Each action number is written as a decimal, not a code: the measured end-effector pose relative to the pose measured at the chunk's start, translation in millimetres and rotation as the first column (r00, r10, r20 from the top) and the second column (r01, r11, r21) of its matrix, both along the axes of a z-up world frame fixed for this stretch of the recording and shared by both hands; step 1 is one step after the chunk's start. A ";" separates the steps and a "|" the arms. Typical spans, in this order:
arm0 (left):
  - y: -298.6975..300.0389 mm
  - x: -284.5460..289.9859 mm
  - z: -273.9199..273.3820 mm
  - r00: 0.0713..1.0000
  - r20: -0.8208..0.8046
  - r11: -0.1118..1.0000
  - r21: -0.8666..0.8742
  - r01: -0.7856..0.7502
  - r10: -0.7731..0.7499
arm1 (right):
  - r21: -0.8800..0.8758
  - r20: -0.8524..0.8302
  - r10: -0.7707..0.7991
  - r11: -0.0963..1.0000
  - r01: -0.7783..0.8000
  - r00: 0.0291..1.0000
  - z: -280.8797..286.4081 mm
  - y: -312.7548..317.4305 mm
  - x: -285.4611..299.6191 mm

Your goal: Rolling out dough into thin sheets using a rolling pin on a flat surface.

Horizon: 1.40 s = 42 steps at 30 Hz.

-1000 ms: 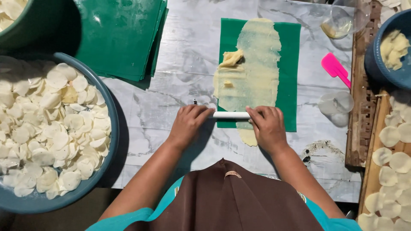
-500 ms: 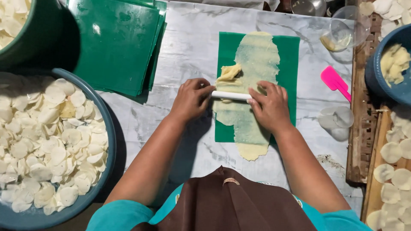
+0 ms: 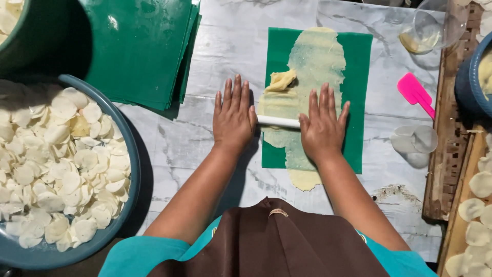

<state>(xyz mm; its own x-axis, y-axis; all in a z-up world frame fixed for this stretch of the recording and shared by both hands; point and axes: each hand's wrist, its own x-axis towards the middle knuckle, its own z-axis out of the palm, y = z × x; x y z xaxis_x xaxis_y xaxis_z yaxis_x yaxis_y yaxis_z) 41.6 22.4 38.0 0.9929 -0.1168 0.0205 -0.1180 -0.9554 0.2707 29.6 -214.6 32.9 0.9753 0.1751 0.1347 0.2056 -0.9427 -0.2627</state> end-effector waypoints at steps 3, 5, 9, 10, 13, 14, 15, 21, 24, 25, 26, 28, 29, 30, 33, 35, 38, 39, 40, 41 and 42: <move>1.4 -19.7 -3.7 0.998 -0.063 1.000 0.018 -0.009 0.010 | 0.004 0.014 0.020 1.000 -0.020 1.000 -6.1 -2.6 -18.2; 1.6 -11.2 -2.3 0.996 -0.092 1.000 0.018 -0.016 0.018 | 0.004 0.002 0.010 1.000 -0.010 1.000 -5.1 -6.3 -7.2; -1.2 28.8 22.5 0.990 -0.076 0.993 0.008 -0.115 0.115 | 0.074 -0.231 -0.215 0.968 0.238 0.949 5.9 -4.2 37.4; -3.7 40.2 33.4 0.986 -0.092 0.990 0.007 -0.142 0.142 | 0.062 -0.231 -0.272 0.954 0.294 0.934 9.6 -1.8 48.8; -5.0 40.7 8.6 0.980 -0.162 0.994 0.034 -0.108 0.112 | -0.019 -0.203 -0.234 0.972 0.236 0.951 -4.2 8.9 39.8; -5.1 36.1 15.2 0.981 -0.159 0.994 0.034 -0.106 0.110 | -0.018 -0.201 -0.237 0.971 0.238 0.951 2.5 10.6 37.8; -5.4 23.9 20.2 0.984 -0.158 0.996 0.018 -0.085 0.087 | -0.026 -0.207 -0.207 0.978 0.206 0.956 7.5 12.1 28.5; -2.7 -35.2 -3.8 0.998 -0.063 0.999 0.022 -0.030 0.031 | -0.040 -0.008 -0.050 0.998 0.050 0.999 -4.9 5.0 -24.3; -2.7 -63.7 -6.4 1.000 -0.019 0.999 0.036 -0.019 0.020 | -0.039 0.003 -0.027 0.999 0.027 1.000 -0.8 5.0 -50.6; -3.4 -70.9 -5.6 1.000 0.002 0.999 0.033 -0.009 0.009 | -0.033 -0.004 -0.031 0.999 0.030 1.000 2.3 4.7 -57.8; -3.4 -62.3 -9.4 1.000 0.007 0.999 0.031 -0.010 0.010 | -0.035 0.001 -0.031 0.999 0.031 1.000 -0.7 2.4 -50.4; -1.4 -54.6 -16.8 1.000 -0.005 0.999 0.037 -0.018 0.019 | -0.044 0.070 0.008 0.999 -0.005 0.998 -8.1 -0.3 -43.7; -1.5 -41.2 -12.2 1.000 -0.004 0.999 0.038 -0.019 0.019 | -0.044 0.071 0.009 0.999 -0.005 0.997 -11.3 -0.6 -30.7; -1.7 -27.6 -7.5 0.997 -0.060 0.999 0.034 -0.035 0.037 | -0.042 0.034 -0.023 0.999 0.025 0.999 -14.6 -1.1 -17.7; -5.9 -8.7 -0.4 0.991 -0.120 0.998 0.029 -0.064 0.067 | -0.050 -0.037 -0.073 0.996 0.071 0.997 -16.3 -2.6 1.0; -6.7 -17.9 -0.4 0.989 -0.123 0.996 0.031 -0.078 0.081 | -0.057 -0.071 -0.089 0.995 0.085 0.994 -13.7 -1.9 -7.8; -2.7 -52.0 -4.9 0.995 -0.092 0.999 0.020 -0.036 0.038 | -0.071 -0.001 -0.030 0.997 0.030 1.000 -8.0 0.6 -41.9; -1.6 -67.9 -7.4 0.995 -0.099 0.999 0.029 -0.023 0.026 | -0.051 0.002 -0.011 0.999 0.011 1.000 -6.7 0.3 -57.2; -0.3 -84.4 -9.4 0.994 -0.106 0.999 0.039 -0.010 0.014 | -0.030 0.005 0.008 1.000 -0.008 1.000 -4.9 0.1 -73.0; 1.3 -98.6 -14.0 0.995 -0.103 0.999 0.038 -0.010 0.013 | -0.031 0.008 0.008 0.999 -0.007 1.000 -8.8 -2.3 -85.4; 3.2 -113.4 -18.1 1.000 -0.019 1.000 0.012 0.011 -0.011 | -0.027 0.034 0.030 0.999 -0.029 0.999 -12.1 -4.3 -98.3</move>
